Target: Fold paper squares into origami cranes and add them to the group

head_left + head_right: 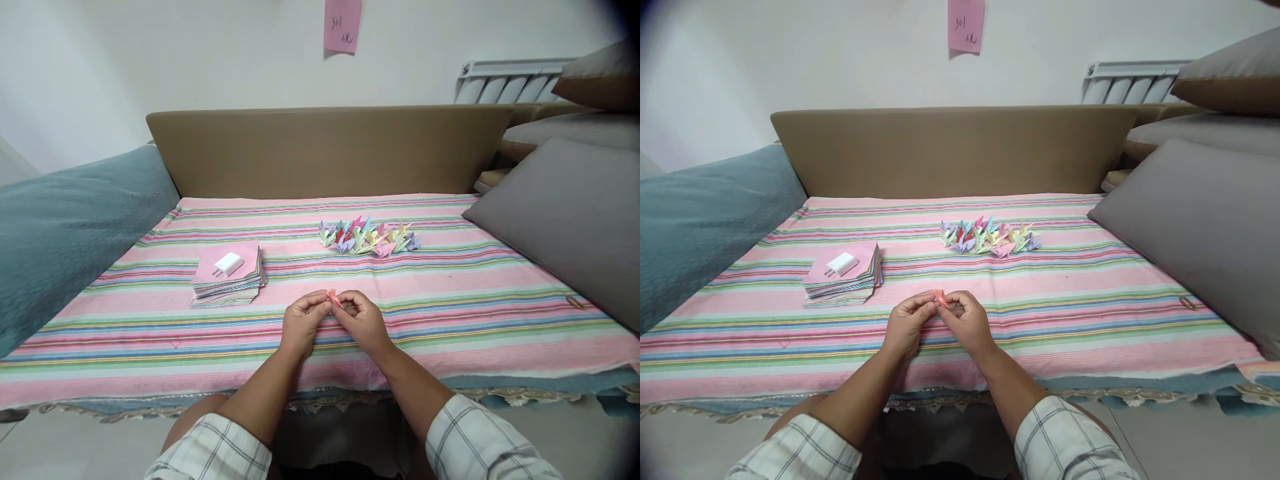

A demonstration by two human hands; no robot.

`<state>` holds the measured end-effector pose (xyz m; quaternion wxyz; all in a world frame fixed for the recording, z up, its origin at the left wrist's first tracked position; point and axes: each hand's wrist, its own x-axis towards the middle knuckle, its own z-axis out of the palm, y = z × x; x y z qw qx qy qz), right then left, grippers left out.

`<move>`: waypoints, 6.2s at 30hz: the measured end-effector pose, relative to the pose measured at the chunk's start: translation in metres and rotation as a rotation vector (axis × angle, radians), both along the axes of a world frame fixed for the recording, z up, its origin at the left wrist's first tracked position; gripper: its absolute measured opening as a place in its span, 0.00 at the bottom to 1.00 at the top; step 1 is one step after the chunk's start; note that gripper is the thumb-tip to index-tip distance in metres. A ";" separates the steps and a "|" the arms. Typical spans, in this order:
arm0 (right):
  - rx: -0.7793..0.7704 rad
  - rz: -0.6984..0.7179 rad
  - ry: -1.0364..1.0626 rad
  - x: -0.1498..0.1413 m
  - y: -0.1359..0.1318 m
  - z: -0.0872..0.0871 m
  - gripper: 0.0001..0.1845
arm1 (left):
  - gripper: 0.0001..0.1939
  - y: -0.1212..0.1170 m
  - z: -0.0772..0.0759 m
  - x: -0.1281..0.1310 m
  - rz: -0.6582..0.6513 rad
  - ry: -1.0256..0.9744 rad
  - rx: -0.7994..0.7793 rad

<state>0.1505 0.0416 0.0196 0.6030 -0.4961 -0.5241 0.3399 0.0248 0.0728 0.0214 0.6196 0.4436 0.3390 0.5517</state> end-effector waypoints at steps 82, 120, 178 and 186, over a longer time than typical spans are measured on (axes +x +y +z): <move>-0.068 -0.002 0.092 -0.012 0.000 0.001 0.17 | 0.21 -0.011 0.013 -0.001 0.034 0.609 0.400; -0.390 0.134 0.895 -0.020 0.004 0.004 0.24 | 0.23 -0.011 0.005 0.012 -0.077 -0.153 -0.320; -0.123 0.490 0.130 0.041 0.006 0.020 0.12 | 0.22 -0.009 0.009 -0.003 -0.198 0.288 -0.202; -0.236 0.416 0.355 0.027 0.007 0.008 0.18 | 0.23 -0.008 0.009 -0.005 -0.300 0.271 -0.200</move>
